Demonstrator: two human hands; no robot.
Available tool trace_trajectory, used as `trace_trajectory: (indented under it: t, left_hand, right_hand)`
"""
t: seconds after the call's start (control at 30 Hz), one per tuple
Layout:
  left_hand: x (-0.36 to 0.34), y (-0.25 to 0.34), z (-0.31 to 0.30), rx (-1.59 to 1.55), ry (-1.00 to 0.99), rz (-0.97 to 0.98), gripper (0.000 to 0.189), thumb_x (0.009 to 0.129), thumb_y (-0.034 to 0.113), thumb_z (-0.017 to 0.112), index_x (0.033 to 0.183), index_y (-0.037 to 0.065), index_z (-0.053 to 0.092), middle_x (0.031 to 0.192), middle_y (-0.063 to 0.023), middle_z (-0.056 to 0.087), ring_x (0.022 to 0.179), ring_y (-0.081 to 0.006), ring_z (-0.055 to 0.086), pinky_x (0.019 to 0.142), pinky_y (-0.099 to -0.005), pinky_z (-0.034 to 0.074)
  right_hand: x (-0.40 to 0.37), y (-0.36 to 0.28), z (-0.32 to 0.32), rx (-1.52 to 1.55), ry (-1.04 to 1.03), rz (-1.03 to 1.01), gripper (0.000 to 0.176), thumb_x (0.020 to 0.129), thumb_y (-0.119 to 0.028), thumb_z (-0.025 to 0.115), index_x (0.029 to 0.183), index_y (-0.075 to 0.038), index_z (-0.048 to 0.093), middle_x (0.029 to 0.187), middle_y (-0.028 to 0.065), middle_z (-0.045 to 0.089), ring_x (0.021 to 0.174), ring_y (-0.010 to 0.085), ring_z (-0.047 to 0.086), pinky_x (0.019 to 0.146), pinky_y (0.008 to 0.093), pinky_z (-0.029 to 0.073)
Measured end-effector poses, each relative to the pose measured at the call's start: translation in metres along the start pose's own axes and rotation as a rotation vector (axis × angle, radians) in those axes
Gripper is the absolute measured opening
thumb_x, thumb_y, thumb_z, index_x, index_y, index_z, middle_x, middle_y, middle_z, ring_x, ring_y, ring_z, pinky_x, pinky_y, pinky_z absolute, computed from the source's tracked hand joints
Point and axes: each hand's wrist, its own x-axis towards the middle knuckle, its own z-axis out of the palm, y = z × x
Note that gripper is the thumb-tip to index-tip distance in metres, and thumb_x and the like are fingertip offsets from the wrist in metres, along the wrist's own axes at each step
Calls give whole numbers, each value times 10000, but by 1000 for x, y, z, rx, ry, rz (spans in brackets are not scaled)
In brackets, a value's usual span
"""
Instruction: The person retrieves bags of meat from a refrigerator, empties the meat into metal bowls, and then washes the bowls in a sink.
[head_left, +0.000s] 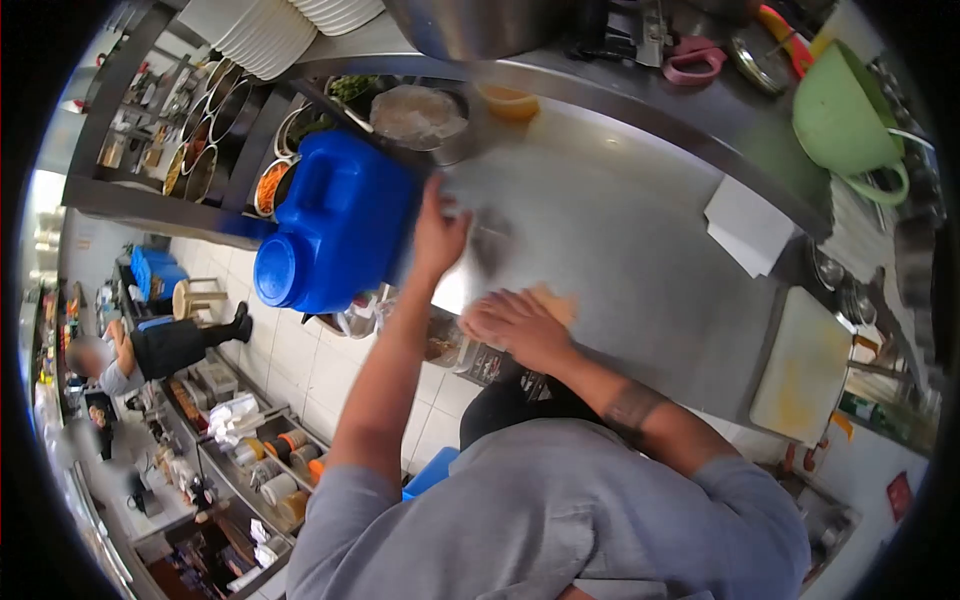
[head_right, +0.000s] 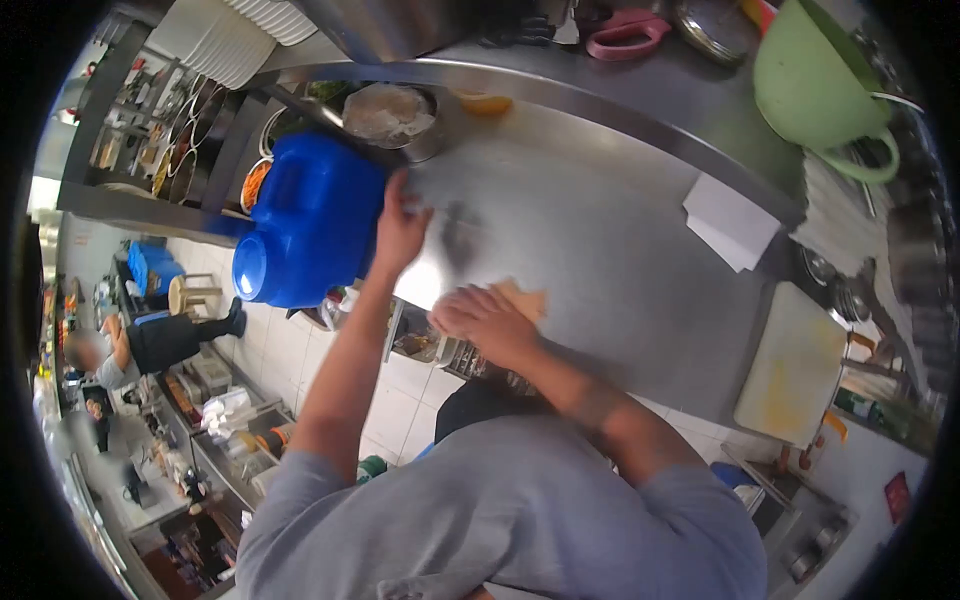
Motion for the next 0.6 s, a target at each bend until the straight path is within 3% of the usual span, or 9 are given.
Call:
trace_trajectory:
  t: [0.1, 0.13, 0.17, 0.2, 0.23, 0.37, 0.43, 0.53, 0.6]
  left_hand:
    - [103, -55, 24, 213, -5, 17, 861, 844, 242, 724, 1588, 115, 308, 1325, -304, 573, 1161, -425, 604, 1022, -463, 484]
    - [123, -63, 27, 256, -82, -74, 745, 849, 275, 712, 1512, 88, 430, 1359, -329, 551, 1250, -463, 540, 1080, -484, 438]
    - [123, -59, 30, 197, -66, -100, 682, 853, 279, 714, 1459, 76, 478, 1375, -329, 544, 1255, -467, 532, 1082, -488, 431]
    - [120, -52, 28, 141, -49, -131, 621, 856, 283, 715, 1406, 65, 526, 1391, -330, 536, 1260, -470, 523, 1084, -493, 423]
    - [115, -49, 27, 134, -66, -118, 621, 856, 283, 715, 1406, 65, 526, 1391, -330, 536, 1260, -470, 523, 1084, -493, 423]
    - [64, -47, 22, 178, -4, 73, 550, 836, 329, 793, 1277, 63, 599, 1228, -262, 651, 1208, -461, 534, 1034, -504, 442]
    - [32, -61, 33, 54, -30, 150, 459, 764, 290, 874, 1086, 33, 672, 1070, -243, 679, 1085, -439, 602, 936, -494, 483]
    - [-27, -25, 41, 34, -7, 166, 410, 694, 268, 930, 878, 8, 673, 887, -214, 697, 846, -392, 668, 780, -466, 519]
    - [-35, -9, 56, 63, -100, 117, 399, 705, 268, 928, 839, 3, 663, 808, -184, 693, 765, -337, 664, 736, -423, 518]
  right_hand:
    - [-84, 3, -74, 63, 110, 320, 396, 982, -234, 560, 1368, -149, 593, 1493, 76, 511, 1405, 306, 454, 1201, 483, 302]
    - [-146, 44, -40, -203, 227, 532, 426, 978, -136, 491, 1395, -120, 575, 1487, 142, 528, 1403, 350, 458, 1215, 471, 290]
    - [-200, 68, -38, -107, 335, 756, 447, 970, -101, 484, 1412, -60, 543, 1466, 161, 538, 1382, 369, 468, 1205, 472, 299]
    - [-259, 100, -21, -394, 507, 696, 463, 984, -111, 484, 1443, -60, 510, 1470, 174, 529, 1381, 376, 466, 1196, 471, 307]
    - [-294, 97, -47, -313, 444, 908, 474, 1000, -160, 501, 1461, -53, 484, 1488, 170, 511, 1375, 382, 468, 1184, 473, 322]
    - [-327, 103, -77, -440, 778, 1183, 483, 972, -172, 513, 1440, -52, 500, 1435, 180, 544, 1322, 354, 523, 1110, 455, 412]
    - [-283, 97, -70, -495, 652, 1735, 427, 995, -169, 516, 1411, -70, 520, 1373, 132, 579, 1296, 301, 550, 1063, 444, 444]
    - [-190, 81, -8, -822, 835, 1374, 507, 957, -276, 541, 1429, -93, 501, 1420, 132, 527, 1359, 314, 467, 1121, 469, 367]
    - [-116, 37, 4, -523, 955, 1050, 633, 838, -236, 679, 1432, -136, 483, 1434, 120, 505, 1394, 336, 409, 1145, 491, 323]
